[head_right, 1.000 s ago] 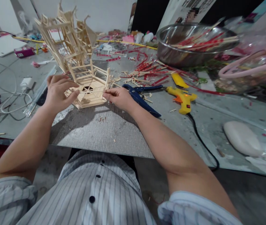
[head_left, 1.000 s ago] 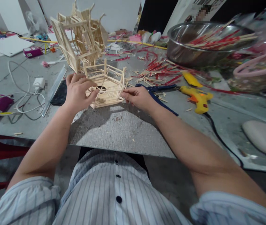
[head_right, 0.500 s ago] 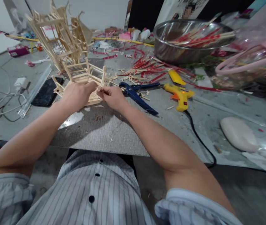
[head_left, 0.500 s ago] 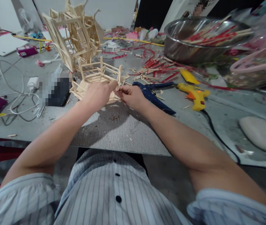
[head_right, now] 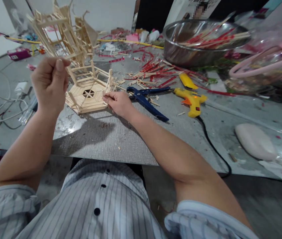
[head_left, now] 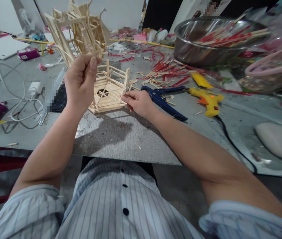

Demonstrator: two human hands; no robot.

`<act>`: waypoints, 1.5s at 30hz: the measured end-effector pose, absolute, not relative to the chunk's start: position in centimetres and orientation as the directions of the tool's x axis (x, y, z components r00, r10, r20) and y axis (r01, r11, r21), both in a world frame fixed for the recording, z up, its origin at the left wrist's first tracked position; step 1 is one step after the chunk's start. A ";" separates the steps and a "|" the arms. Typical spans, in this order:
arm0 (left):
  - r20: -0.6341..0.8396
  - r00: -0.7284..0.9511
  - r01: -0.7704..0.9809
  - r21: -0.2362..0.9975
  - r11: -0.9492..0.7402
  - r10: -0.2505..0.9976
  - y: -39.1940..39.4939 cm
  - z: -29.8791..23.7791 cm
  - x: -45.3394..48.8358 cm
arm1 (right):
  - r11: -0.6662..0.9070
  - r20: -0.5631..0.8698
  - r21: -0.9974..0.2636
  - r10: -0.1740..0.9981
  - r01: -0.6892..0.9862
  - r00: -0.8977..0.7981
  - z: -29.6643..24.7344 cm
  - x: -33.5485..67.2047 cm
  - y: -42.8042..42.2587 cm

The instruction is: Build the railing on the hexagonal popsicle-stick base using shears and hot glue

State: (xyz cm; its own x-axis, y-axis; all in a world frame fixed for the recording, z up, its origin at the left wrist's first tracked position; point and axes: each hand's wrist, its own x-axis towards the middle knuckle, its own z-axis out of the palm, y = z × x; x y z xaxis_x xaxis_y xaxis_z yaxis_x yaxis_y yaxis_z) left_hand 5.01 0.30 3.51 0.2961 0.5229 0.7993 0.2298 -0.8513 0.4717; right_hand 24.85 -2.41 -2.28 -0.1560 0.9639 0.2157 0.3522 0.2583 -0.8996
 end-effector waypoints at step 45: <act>-0.061 0.551 0.188 0.981 -0.052 0.832 -3.6 2.4 8.8 | 0.332 0.284 -0.881 0.941 0.337 -0.184 3.5 27.4 -4.3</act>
